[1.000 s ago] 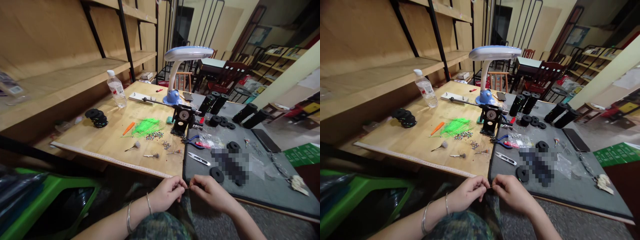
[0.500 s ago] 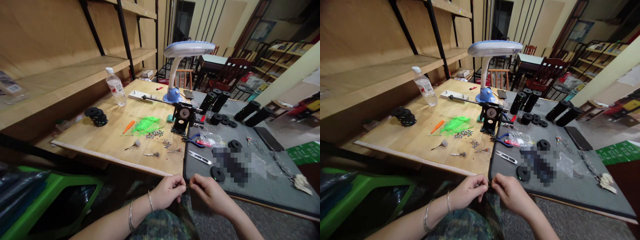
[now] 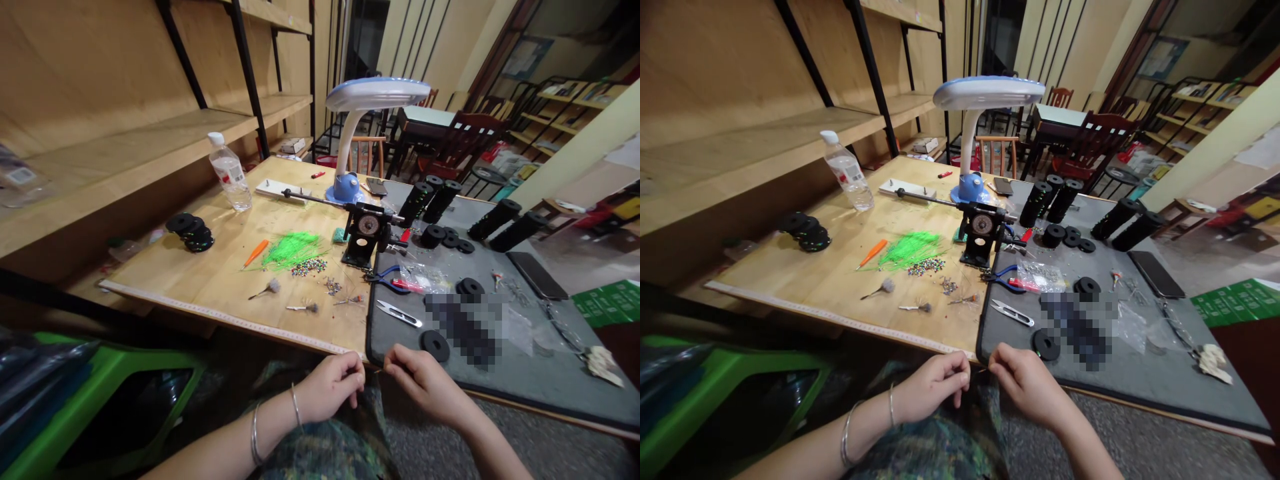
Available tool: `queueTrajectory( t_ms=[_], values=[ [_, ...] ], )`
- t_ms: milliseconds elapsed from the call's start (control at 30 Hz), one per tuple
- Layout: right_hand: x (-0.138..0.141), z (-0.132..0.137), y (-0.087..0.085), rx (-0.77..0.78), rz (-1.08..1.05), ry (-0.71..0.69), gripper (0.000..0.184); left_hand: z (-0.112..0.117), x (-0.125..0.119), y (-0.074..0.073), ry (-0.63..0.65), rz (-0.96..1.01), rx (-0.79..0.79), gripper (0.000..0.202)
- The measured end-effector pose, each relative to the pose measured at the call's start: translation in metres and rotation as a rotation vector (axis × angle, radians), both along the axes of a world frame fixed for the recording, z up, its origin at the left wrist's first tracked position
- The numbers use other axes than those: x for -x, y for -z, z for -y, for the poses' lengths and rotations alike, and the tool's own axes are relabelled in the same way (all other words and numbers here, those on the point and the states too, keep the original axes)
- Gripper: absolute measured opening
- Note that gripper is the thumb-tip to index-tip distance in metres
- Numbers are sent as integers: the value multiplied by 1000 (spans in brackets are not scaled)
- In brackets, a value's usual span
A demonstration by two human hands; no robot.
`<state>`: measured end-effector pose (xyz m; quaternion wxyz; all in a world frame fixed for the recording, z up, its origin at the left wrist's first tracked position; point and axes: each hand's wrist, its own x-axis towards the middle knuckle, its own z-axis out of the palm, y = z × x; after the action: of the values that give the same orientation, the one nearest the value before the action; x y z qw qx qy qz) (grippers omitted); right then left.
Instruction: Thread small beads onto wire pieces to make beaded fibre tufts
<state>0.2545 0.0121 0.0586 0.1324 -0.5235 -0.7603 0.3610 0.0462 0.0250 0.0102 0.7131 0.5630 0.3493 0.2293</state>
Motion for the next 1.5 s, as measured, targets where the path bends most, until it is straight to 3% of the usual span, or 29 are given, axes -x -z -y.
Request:
queueTrajectory(
  t_ms=[433,967,1500],
  values=[
    [4,2,-6,2,-39,-19,22,2,-17,-6,-39,156,133,14],
    [5,1,-3,-9,-7,-32,22,0,-15,2,-70,23,34,5],
    [1,-1,0,11,-40,-11,20,-3,-9,-2,-22,152,106,20]
  ],
)
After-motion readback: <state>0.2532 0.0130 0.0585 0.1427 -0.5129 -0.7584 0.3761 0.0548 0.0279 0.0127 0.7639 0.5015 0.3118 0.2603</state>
